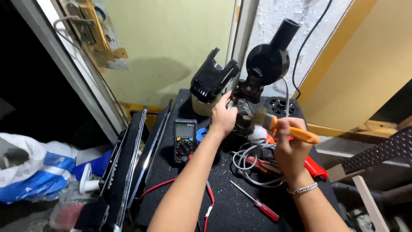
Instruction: Reassembling the internal motor and wiring of an electronic device after cleaning.
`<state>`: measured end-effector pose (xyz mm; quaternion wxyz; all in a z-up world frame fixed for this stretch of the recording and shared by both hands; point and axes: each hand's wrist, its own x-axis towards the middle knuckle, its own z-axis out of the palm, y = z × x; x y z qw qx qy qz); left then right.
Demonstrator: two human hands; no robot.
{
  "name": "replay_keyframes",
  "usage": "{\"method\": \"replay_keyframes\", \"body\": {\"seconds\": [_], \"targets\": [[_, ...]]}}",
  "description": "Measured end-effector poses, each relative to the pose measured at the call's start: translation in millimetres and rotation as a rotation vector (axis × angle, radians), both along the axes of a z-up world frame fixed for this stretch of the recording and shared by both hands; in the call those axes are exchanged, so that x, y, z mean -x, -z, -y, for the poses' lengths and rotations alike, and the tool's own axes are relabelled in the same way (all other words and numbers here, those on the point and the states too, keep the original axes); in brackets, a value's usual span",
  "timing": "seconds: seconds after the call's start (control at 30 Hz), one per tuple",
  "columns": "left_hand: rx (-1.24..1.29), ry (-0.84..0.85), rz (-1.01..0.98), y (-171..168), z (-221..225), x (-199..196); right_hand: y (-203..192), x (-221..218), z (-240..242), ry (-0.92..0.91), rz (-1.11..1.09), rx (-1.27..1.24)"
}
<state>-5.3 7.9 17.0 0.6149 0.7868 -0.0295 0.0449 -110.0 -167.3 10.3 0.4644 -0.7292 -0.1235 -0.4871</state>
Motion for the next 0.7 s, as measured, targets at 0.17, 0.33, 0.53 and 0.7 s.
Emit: {"method": "replay_keyframes", "body": {"seconds": [0.17,0.33,0.53,0.7], "targets": [[-0.023,0.0,0.015,-4,0,3,18,-13,14,0.152,-0.03,0.172],[-0.039,-0.009,0.014,1,3,-1,6,-3,6,0.035,-0.053,0.102],[-0.033,-0.024,0.003,0,2,-2,17,0,-1,-0.102,-0.122,0.035],[-0.039,-0.018,0.014,4,1,-6,19,-2,-28,-0.126,-0.406,0.29]]}}
